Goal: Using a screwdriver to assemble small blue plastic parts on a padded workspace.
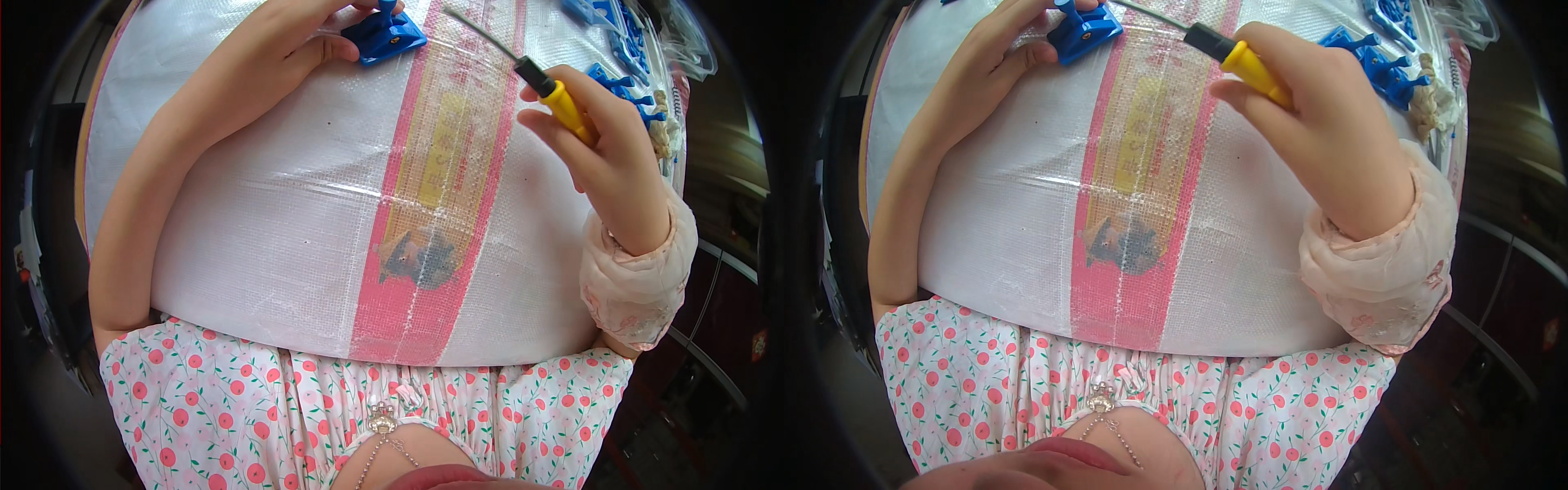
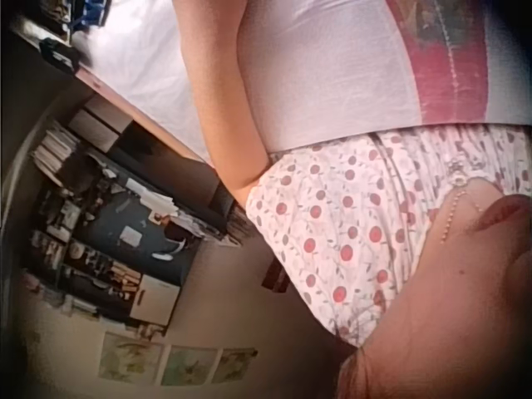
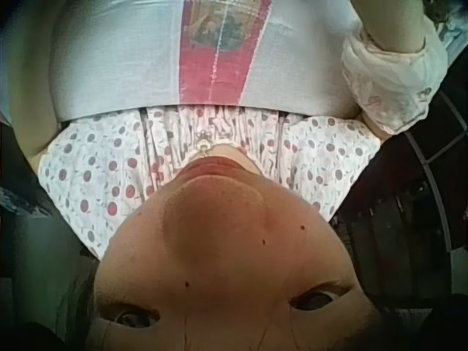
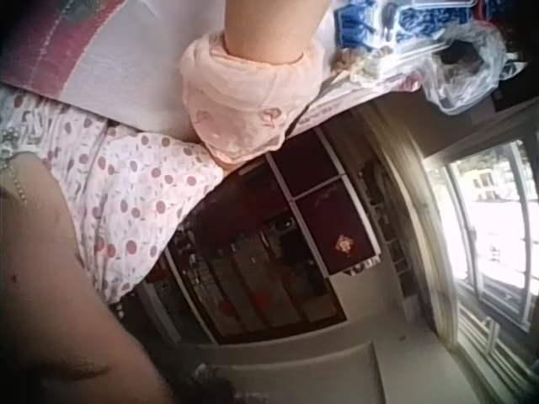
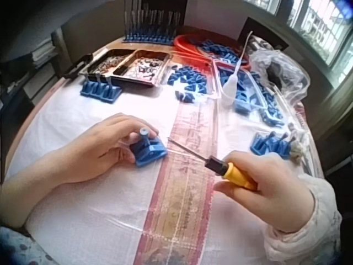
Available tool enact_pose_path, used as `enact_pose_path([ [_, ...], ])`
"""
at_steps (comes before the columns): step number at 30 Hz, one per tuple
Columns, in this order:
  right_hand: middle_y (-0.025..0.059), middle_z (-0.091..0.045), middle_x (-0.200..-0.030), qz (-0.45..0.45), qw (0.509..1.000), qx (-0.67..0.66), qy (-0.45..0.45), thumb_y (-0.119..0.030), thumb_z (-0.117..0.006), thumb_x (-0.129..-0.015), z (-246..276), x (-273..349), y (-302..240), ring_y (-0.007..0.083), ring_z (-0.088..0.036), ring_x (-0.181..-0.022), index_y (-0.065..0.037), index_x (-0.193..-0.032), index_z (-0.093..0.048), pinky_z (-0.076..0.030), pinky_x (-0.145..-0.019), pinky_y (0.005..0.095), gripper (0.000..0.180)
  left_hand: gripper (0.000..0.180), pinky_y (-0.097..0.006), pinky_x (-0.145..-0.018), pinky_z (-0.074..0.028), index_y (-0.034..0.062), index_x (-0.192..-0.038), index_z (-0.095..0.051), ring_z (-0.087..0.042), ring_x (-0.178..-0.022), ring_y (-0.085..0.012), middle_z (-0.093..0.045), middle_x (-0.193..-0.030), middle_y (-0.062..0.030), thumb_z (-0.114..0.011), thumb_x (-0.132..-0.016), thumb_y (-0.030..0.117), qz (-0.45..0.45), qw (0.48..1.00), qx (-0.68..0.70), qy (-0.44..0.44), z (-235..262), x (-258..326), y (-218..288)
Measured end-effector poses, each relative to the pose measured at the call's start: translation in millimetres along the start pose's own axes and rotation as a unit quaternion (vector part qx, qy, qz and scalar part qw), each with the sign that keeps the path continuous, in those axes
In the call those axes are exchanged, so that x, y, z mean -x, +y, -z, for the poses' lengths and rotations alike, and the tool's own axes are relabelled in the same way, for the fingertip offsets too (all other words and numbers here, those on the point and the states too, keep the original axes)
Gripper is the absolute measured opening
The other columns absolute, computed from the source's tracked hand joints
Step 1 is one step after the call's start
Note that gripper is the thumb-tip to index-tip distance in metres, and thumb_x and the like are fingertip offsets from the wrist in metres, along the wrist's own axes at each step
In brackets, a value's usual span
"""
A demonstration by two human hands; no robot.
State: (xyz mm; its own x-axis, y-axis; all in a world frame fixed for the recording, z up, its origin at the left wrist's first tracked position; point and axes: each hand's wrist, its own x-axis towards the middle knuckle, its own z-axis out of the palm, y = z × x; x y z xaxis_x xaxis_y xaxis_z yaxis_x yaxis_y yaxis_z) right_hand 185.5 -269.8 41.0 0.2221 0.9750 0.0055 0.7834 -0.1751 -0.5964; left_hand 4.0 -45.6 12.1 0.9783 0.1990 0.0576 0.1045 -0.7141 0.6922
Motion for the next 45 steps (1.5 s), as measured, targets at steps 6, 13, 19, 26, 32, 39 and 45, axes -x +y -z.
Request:
enact_pose_path([
  [6,0.0089,-0.058,-0.082,0.009,1.0,0.006,0.004,-0.013,-0.064,-0.092,-18.3,5.6,-14.9,0.0167,-0.05,-0.065,-0.003,-0.114,-0.057,-0.04,-0.061,0.0264,0.026,0.038,-0.037,-0.1,-0.046,0.0093,-0.124,-0.052,-0.05,-0.119,-0.0232,-0.051,-0.129,-0.0103,-0.066,-0.089,0.008,-0.071,0.997,-0.014,-0.003,-1.2,-0.6,-8.9],
  [13,0.0131,-0.061,-0.085,0.045,0.998,0.051,0.008,-0.007,-0.066,-0.088,-30.3,10.5,-13.2,0.025,-0.058,-0.074,-0.002,-0.109,-0.055,-0.046,-0.07,0.0309,0.024,0.034,-0.031,-0.093,-0.046,0.0075,-0.117,-0.054,-0.055,-0.106,-0.0183,-0.055,-0.119,-0.0088,-0.069,-0.089,0.02,0.046,0.998,0.046,-0.02,0.5,-0.8,1.5],
  [19,0.0146,-0.062,-0.09,0.033,0.998,0.038,0.028,-0.005,-0.068,-0.086,-37.2,11.6,-21.7,0.0312,-0.061,-0.079,-0.002,-0.11,-0.055,-0.048,-0.075,0.0321,0.028,0.038,-0.031,-0.094,-0.045,0.0044,-0.118,-0.056,-0.055,-0.103,-0.0175,-0.057,-0.114,-0.0081,-0.071,-0.087,0.021,0.022,0.986,0.164,0.015,-10.6,1.5,-28.0],
  [26,0.0159,-0.063,-0.095,0.03,0.997,0.056,0.041,-0.006,-0.068,-0.086,-42.5,9.8,-19.1,0.033,-0.062,-0.084,-0.001,-0.111,-0.055,-0.049,-0.078,0.0349,0.028,0.031,-0.033,-0.097,-0.047,0.0027,-0.112,-0.067,-0.053,-0.114,-0.0228,-0.056,-0.118,-0.0107,-0.072,-0.082,0.013,-0.036,0.998,0.034,-0.032,1.1,-6.3,-6.9],
  [32,0.0167,-0.061,-0.097,0.023,0.997,0.061,0.042,-0.007,-0.067,-0.088,-45.7,9.4,-19.0,0.0337,-0.061,-0.086,-0.001,-0.112,-0.054,-0.048,-0.077,0.0345,0.028,0.033,-0.033,-0.103,-0.05,0.0018,-0.114,-0.067,-0.053,-0.117,-0.0229,-0.056,-0.118,-0.0102,-0.071,-0.081,0.005,0.002,0.994,0.108,-0.013,-1.0,-1.7,1.6],
  [39,0.0147,-0.057,-0.093,-0.001,0.988,0.13,0.078,-0.009,-0.065,-0.089,-57.7,14.0,-29.2,0.0333,-0.061,-0.074,-0.003,-0.111,-0.054,-0.048,-0.064,0.036,0.025,0.033,-0.032,-0.099,-0.051,0.0039,-0.112,-0.068,-0.055,-0.113,-0.0215,-0.057,-0.115,-0.009,-0.074,-0.08,0.006,-0.012,0.995,0.103,-0.012,2.0,-4.2,-20.3],
  [45,0.0124,-0.056,-0.093,-0.004,0.972,0.208,0.11,-0.011,-0.066,-0.089,-66.6,18.4,-29.0,0.0321,-0.061,-0.067,-0.005,-0.111,-0.056,-0.049,-0.056,0.0369,0.024,0.032,-0.035,-0.098,-0.047,0.0068,-0.108,-0.07,-0.056,-0.11,-0.0219,-0.06,-0.11,-0.0079,-0.078,-0.077,0.013,-0.029,0.998,0.047,-0.002,-3.6,-7.2,-26.0],
])
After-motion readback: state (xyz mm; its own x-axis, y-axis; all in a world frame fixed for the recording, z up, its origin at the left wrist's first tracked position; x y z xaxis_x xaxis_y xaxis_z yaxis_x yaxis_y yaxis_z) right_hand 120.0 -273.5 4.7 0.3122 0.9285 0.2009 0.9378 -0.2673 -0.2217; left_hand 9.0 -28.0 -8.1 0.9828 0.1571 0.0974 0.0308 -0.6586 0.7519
